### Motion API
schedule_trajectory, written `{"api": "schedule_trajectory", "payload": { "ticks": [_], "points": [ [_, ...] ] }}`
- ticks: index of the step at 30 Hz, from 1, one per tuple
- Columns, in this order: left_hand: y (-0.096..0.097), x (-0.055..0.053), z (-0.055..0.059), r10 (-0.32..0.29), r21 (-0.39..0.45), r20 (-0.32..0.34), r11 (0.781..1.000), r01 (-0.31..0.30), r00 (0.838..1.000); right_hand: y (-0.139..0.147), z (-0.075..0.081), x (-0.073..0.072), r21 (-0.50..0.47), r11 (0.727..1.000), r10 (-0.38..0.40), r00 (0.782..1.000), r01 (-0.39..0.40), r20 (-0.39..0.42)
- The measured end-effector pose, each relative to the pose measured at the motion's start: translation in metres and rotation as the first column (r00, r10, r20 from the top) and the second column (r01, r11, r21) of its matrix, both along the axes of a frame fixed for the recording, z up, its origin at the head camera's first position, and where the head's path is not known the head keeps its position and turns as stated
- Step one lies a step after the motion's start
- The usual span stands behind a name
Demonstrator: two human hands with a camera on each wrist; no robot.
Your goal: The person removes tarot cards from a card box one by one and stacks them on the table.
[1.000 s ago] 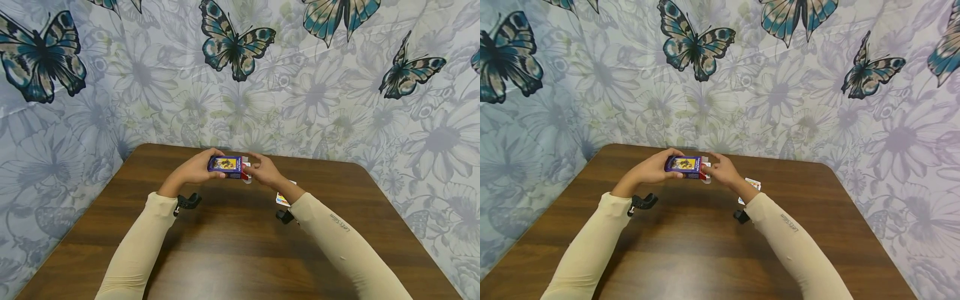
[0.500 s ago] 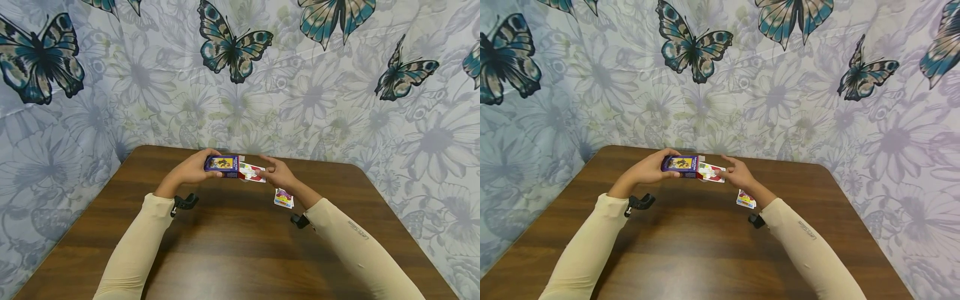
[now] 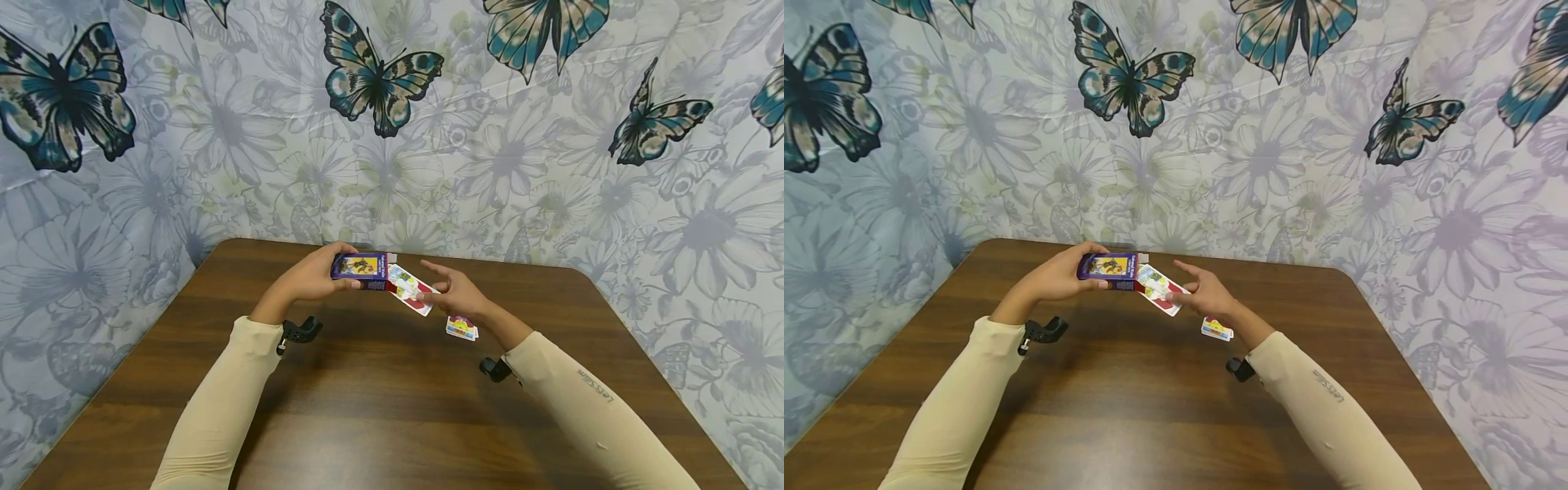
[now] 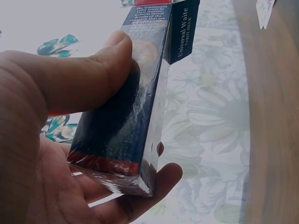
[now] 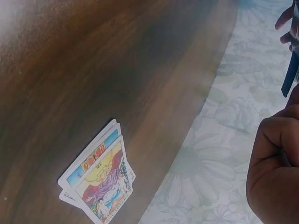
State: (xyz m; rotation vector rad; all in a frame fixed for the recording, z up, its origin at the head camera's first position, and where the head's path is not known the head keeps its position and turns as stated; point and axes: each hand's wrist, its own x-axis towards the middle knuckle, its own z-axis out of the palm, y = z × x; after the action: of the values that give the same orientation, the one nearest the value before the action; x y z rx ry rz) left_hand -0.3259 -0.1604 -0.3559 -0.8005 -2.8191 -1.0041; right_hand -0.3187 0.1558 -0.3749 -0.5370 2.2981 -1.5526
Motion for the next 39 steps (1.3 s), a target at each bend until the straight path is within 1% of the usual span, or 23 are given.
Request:
{"api": "schedule_trajectory", "payload": {
  "ticks": [4, 7, 10, 16, 19, 23, 25, 28, 29, 30, 32, 33, 35, 36, 37, 39],
  "points": [
    [-0.001, 0.000, 0.000, -0.004, 0.011, 0.005, 1.000, 0.004, 1.000, -0.004, 0.001, 0.005, 0.018, 0.998, 0.066, 0.998, -0.066, 0.007],
    [0.000, 0.001, 0.000, 0.003, 0.014, 0.015, 1.000, -0.003, 1.000, -0.010, 0.001, 0.006, 0.018, 0.997, 0.077, 0.997, -0.077, 0.009],
    [0.001, 0.002, -0.001, 0.009, 0.014, 0.021, 1.000, -0.009, 1.000, -0.015, 0.000, 0.009, 0.012, 0.998, 0.062, 0.998, -0.063, 0.008],
    [0.001, 0.003, 0.001, 0.010, 0.021, 0.022, 1.000, -0.010, 1.000, -0.020, 0.000, 0.011, -0.007, 0.999, 0.047, 0.999, -0.047, -0.018],
    [0.001, 0.004, 0.001, 0.013, 0.025, 0.027, 1.000, -0.014, 1.000, -0.020, 0.000, 0.011, -0.036, 0.999, 0.035, 0.999, -0.036, -0.028],
    [0.001, 0.004, 0.001, 0.014, 0.020, 0.032, 1.000, -0.014, 0.999, -0.013, 0.000, 0.008, -0.055, 0.998, -0.026, 0.998, 0.023, -0.055],
    [0.000, 0.004, 0.001, 0.012, 0.022, 0.031, 1.000, -0.012, 0.999, -0.005, -0.002, 0.004, -0.062, 0.995, -0.079, 0.995, 0.075, -0.063],
    [0.000, 0.004, 0.002, 0.008, 0.028, 0.030, 1.000, -0.009, 1.000, 0.012, -0.007, -0.005, -0.016, 0.986, -0.168, 0.982, 0.167, -0.082],
    [0.000, 0.004, 0.003, 0.006, 0.034, 0.032, 0.999, -0.007, 0.999, 0.018, -0.010, -0.008, 0.007, 0.978, -0.206, 0.975, 0.207, -0.085],
    [0.000, 0.004, 0.003, 0.005, 0.037, 0.034, 0.999, -0.006, 0.999, 0.025, -0.014, -0.012, 0.053, 0.968, -0.240, 0.965, 0.247, -0.104],
    [0.000, 0.004, 0.003, 0.005, 0.039, 0.032, 0.999, -0.006, 0.999, 0.037, -0.022, -0.018, 0.169, 0.932, -0.298, 0.944, 0.319, -0.139],
    [0.000, 0.004, 0.003, 0.006, 0.038, 0.031, 0.999, -0.007, 1.000, 0.042, -0.026, -0.020, 0.227, 0.912, -0.313, 0.937, 0.342, -0.153],
    [0.001, 0.003, 0.002, 0.005, 0.035, 0.026, 0.999, -0.005, 1.000, 0.051, -0.035, -0.024, 0.346, 0.861, -0.326, 0.927, 0.372, -0.185],
    [0.001, 0.003, 0.002, 0.004, 0.030, 0.022, 1.000, -0.005, 1.000, 0.055, -0.039, -0.025, 0.405, 0.834, -0.319, 0.927, 0.374, -0.199],
    [0.001, 0.003, 0.002, 0.002, 0.028, 0.018, 1.000, -0.003, 1.000, 0.057, -0.043, -0.026, 0.442, 0.817, -0.316, 0.928, 0.371, -0.196],
    [0.001, 0.003, 0.002, 0.000, 0.021, 0.011, 1.000, -0.001, 1.000, 0.061, -0.049, -0.028, 0.509, 0.782, -0.290, 0.933, 0.360, -0.214]
  ]
}}
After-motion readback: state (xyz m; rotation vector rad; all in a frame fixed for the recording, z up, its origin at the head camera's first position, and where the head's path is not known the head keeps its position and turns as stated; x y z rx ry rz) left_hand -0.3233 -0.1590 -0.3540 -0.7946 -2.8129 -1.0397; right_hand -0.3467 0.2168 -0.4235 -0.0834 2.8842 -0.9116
